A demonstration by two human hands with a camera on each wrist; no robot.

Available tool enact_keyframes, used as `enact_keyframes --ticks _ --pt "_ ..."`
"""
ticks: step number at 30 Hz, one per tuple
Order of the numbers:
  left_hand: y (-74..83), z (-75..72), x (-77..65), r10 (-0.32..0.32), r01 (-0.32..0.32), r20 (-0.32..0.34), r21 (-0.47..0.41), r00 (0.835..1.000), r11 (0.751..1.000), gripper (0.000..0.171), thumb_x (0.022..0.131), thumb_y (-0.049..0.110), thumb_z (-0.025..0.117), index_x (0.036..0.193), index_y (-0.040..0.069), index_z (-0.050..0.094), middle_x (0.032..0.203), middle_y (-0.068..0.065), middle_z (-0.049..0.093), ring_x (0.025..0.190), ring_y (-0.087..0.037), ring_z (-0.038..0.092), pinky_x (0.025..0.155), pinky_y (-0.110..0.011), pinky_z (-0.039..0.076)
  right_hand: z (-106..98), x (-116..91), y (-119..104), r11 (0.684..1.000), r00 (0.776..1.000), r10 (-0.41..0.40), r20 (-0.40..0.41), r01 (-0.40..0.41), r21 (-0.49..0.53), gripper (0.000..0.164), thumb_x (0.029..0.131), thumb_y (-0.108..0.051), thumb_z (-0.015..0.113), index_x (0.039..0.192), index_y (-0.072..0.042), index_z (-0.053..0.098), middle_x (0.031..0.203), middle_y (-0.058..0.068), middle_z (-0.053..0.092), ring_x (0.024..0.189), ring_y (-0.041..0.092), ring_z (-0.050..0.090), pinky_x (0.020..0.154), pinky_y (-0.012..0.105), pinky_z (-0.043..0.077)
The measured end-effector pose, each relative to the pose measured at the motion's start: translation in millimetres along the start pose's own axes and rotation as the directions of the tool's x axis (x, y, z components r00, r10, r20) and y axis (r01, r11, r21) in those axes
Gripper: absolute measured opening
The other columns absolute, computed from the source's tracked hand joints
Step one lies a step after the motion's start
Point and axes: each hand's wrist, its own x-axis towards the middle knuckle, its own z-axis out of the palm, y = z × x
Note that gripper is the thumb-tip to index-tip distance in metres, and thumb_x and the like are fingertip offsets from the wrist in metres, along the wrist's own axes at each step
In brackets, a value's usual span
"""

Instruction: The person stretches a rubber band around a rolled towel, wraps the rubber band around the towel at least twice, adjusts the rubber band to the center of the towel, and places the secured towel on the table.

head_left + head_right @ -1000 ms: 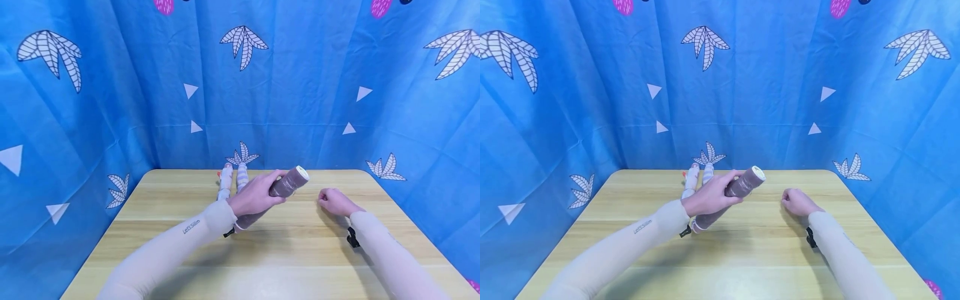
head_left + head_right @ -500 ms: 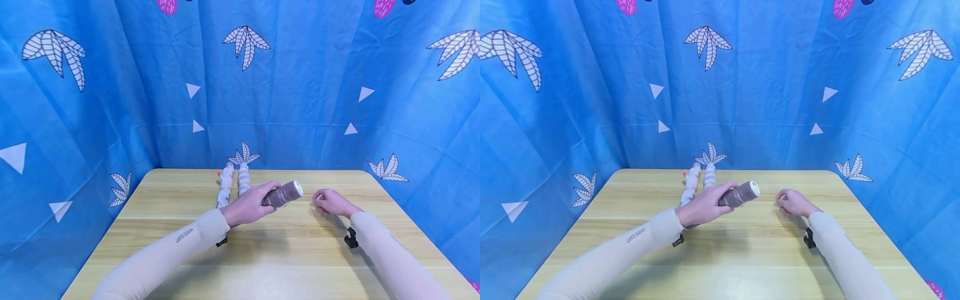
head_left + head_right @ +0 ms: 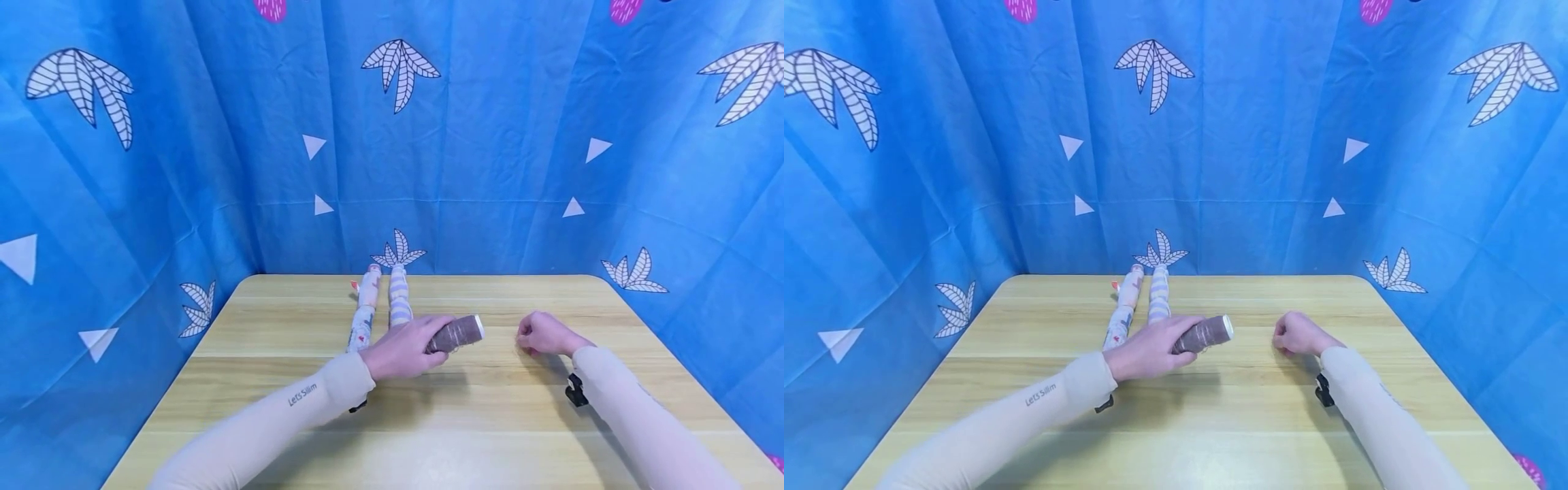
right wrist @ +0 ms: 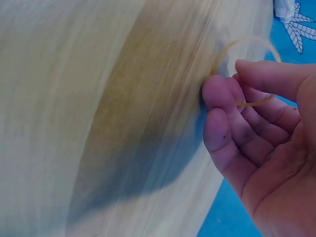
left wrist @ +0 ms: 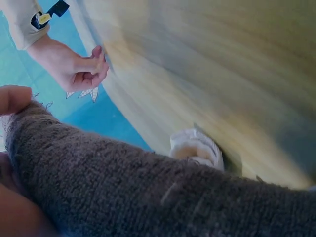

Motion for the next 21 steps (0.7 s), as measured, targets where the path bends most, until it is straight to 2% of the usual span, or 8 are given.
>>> enact_keyframes --ticks 5,8,12,16,21 --pt "5.7 5.2 -3.1 -0.018 0.017 0.021 0.011 1.000 1.000 0.056 0.099 0.052 0.055 0.149 0.031 0.041 0.124 0.001 0.061 0.093 -0.008 0.058 0.071 -0.023 0.048 0.7 -2.0 1.0 1.000 1.000 0.019 0.015 -0.019 0.005 0.024 0.093 -0.018 0.068 0.071 -0.008 0.064 0.061 0.002 0.062 0.055 0.016 0.061 0.052 0.026 0.044" --pt "7.1 8.6 -4.2 -0.021 0.021 0.023 0.030 0.999 0.999 0.053 0.099 0.051 0.053 0.147 0.030 0.043 0.115 0.001 0.062 0.087 -0.007 0.057 0.066 -0.023 0.046 0.6 -4.5 -1.0 0.999 0.999 0.021 0.049 -0.023 0.040 0.031 0.095 -0.025 0.067 0.070 -0.007 0.063 0.062 0.003 0.063 0.055 0.018 0.062 0.052 0.027 0.044" --pt "7.0 10.9 -6.5 -0.036 0.034 0.030 0.060 0.999 0.998 0.052 0.097 0.045 0.054 0.146 0.027 0.045 0.111 0.001 0.061 0.084 -0.008 0.057 0.063 -0.023 0.046 -0.2 -7.6 -4.8 0.994 0.992 0.030 0.120 -0.042 0.102 0.035 0.098 -0.028 0.063 0.071 -0.006 0.065 0.063 0.005 0.065 0.054 0.021 0.065 0.047 0.023 0.039" --pt "4.0 11.4 -10.4 -0.065 0.062 0.044 0.058 0.997 0.996 0.054 0.095 0.041 0.055 0.146 0.027 0.045 0.112 0.001 0.061 0.084 -0.009 0.057 0.063 -0.023 0.046 0.2 -11.7 -12.0 0.986 0.973 0.009 0.229 -0.046 0.158 0.040 0.100 -0.029 0.061 0.070 -0.002 0.066 0.062 0.008 0.066 0.046 0.016 0.061 0.042 0.019 0.033" --pt "-1.9 11.3 -11.6 -0.101 0.099 0.036 0.039 0.994 0.994 0.055 0.093 0.039 0.061 0.145 0.028 0.047 0.111 0.000 0.062 0.083 -0.009 0.058 0.062 -0.024 0.047 2.3 -15.9 -23.6 0.982 0.940 -0.031 0.338 -0.034 0.185 0.042 0.100 -0.027 0.062 0.067 -0.001 0.065 0.056 0.006 0.063 0.038 0.008 0.046 0.039 0.019 0.034"
